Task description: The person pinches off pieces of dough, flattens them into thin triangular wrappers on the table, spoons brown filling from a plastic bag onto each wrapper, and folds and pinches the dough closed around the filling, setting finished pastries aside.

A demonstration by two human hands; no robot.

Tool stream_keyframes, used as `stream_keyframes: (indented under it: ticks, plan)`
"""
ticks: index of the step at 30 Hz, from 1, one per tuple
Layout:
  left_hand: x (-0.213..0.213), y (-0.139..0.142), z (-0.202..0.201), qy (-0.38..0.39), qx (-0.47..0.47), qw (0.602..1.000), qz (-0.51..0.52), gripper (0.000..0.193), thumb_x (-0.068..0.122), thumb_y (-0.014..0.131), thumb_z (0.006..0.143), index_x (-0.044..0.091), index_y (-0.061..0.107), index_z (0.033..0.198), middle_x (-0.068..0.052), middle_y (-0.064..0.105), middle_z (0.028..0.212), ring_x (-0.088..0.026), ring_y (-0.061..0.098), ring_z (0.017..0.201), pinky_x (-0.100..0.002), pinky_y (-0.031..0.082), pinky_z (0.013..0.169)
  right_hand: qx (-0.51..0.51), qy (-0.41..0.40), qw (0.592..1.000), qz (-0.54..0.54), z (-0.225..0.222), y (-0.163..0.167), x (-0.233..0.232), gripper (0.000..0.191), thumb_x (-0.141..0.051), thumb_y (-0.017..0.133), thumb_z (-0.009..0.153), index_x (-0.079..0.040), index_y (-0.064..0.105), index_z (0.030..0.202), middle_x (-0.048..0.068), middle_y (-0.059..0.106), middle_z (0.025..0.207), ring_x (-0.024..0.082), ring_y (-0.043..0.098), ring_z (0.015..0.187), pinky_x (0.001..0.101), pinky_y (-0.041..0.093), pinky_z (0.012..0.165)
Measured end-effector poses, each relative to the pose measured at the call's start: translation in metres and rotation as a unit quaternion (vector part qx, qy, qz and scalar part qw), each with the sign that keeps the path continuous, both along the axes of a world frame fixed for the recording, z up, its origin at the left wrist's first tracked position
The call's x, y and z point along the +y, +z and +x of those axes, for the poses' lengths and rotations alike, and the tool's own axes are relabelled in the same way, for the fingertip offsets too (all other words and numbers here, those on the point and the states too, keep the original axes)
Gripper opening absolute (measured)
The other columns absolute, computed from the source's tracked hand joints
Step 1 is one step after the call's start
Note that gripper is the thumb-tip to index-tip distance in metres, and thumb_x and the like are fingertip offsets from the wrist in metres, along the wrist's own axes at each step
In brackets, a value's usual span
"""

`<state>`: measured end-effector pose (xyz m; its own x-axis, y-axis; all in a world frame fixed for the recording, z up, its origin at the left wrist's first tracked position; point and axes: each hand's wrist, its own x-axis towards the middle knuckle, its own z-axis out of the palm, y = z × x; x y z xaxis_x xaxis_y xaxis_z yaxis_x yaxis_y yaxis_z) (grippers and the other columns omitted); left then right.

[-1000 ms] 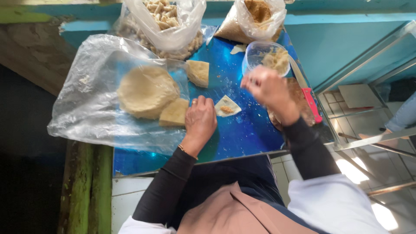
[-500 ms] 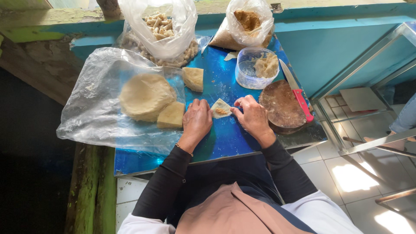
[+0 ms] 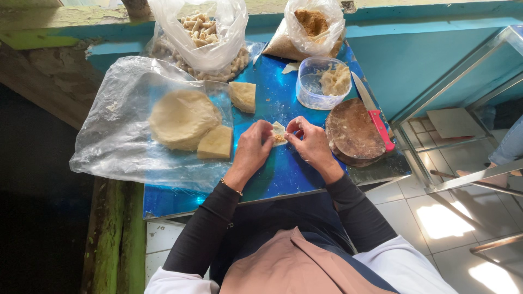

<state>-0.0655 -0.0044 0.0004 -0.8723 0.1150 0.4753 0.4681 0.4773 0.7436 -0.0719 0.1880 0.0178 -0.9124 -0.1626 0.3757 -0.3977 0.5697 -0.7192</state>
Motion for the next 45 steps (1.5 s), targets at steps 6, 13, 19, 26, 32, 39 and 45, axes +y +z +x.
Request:
stream_keyframes:
  ticks: [6, 13, 19, 26, 32, 39, 45]
  plan:
    - [-0.004, -0.001, 0.003, -0.043, 0.059, 0.996, -0.048, 0.027, 0.002, 0.074, 0.083, 0.004, 0.061, 0.106, -0.013, 0.070, 0.097, -0.031, 0.069, 0.094, -0.042, 0.055, 0.080, 0.037, 0.029, 0.998, 0.039, 0.011, 0.005, 0.000, 0.027, -0.011, 0.074, 0.086, -0.011, 0.066, 0.112, 0.003, 0.076, 0.096, 0.018, 0.073, 0.085, 0.0332, 0.056, 0.072]
    - [-0.006, 0.000, -0.001, -0.071, 0.091, 0.988, -0.101, 0.025, 0.004, 0.074, 0.085, 0.004, 0.056, 0.102, -0.013, 0.069, 0.094, -0.036, 0.065, 0.090, -0.045, 0.052, 0.077, 0.177, 0.069, 0.969, 0.155, 0.016, 0.008, -0.001, 0.030, -0.020, 0.081, 0.079, -0.012, 0.074, 0.108, 0.006, 0.074, 0.097, 0.026, 0.066, 0.090, 0.0392, 0.055, 0.076]
    - [-0.006, -0.001, -0.009, -0.070, 0.083, 0.986, -0.124, 0.018, 0.008, 0.074, 0.089, 0.005, 0.057, 0.095, -0.013, 0.068, 0.089, -0.037, 0.065, 0.088, -0.047, 0.051, 0.077, 0.228, 0.086, 0.935, 0.258, -0.005, -0.007, -0.002, 0.012, -0.017, 0.077, 0.088, -0.011, 0.071, 0.097, 0.005, 0.068, 0.092, 0.026, 0.065, 0.093, 0.0398, 0.055, 0.076]
    - [-0.008, -0.010, -0.018, -0.044, 0.054, 0.990, -0.125, 0.006, 0.011, 0.066, 0.095, 0.006, 0.069, 0.096, -0.017, 0.064, 0.088, -0.037, 0.065, 0.086, -0.047, 0.051, 0.075, 0.175, 0.116, 0.968, 0.137, -0.038, -0.025, 0.006, 0.009, -0.017, 0.078, 0.085, -0.011, 0.076, 0.092, 0.006, 0.069, 0.095, 0.027, 0.065, 0.091, 0.0389, 0.054, 0.077]
    - [-0.001, -0.029, -0.052, -0.008, 0.013, 0.992, -0.126, 0.010, 0.011, 0.066, 0.089, 0.005, 0.074, 0.086, -0.018, 0.068, 0.090, -0.040, 0.066, 0.091, -0.048, 0.051, 0.079, -0.140, 0.077, 0.986, 0.042, -0.049, -0.016, 0.002, 0.016, -0.022, 0.080, 0.082, -0.012, 0.078, 0.094, 0.004, 0.076, 0.089, 0.024, 0.068, 0.076, 0.0338, 0.054, 0.070]
    - [0.005, -0.029, -0.060, 0.020, -0.064, 0.995, -0.069, 0.014, 0.012, 0.067, 0.083, 0.000, 0.066, 0.091, -0.021, 0.071, 0.087, -0.039, 0.070, 0.087, -0.047, 0.054, 0.075, 0.089, 0.089, 0.982, 0.141, -0.024, -0.017, 0.004, 0.018, -0.027, 0.078, 0.087, -0.011, 0.077, 0.096, 0.006, 0.074, 0.094, 0.026, 0.069, 0.088, 0.0384, 0.054, 0.076]
    - [-0.007, -0.015, -0.043, -0.030, -0.011, 0.998, -0.056, 0.010, 0.012, 0.070, 0.084, 0.003, 0.072, 0.088, -0.019, 0.072, 0.085, -0.036, 0.071, 0.082, -0.045, 0.055, 0.073, -0.076, 0.072, 0.992, 0.077, -0.057, -0.024, 0.000, 0.018, -0.028, 0.080, 0.083, -0.014, 0.078, 0.094, 0.004, 0.074, 0.093, 0.020, 0.071, 0.084, 0.0354, 0.055, 0.074]
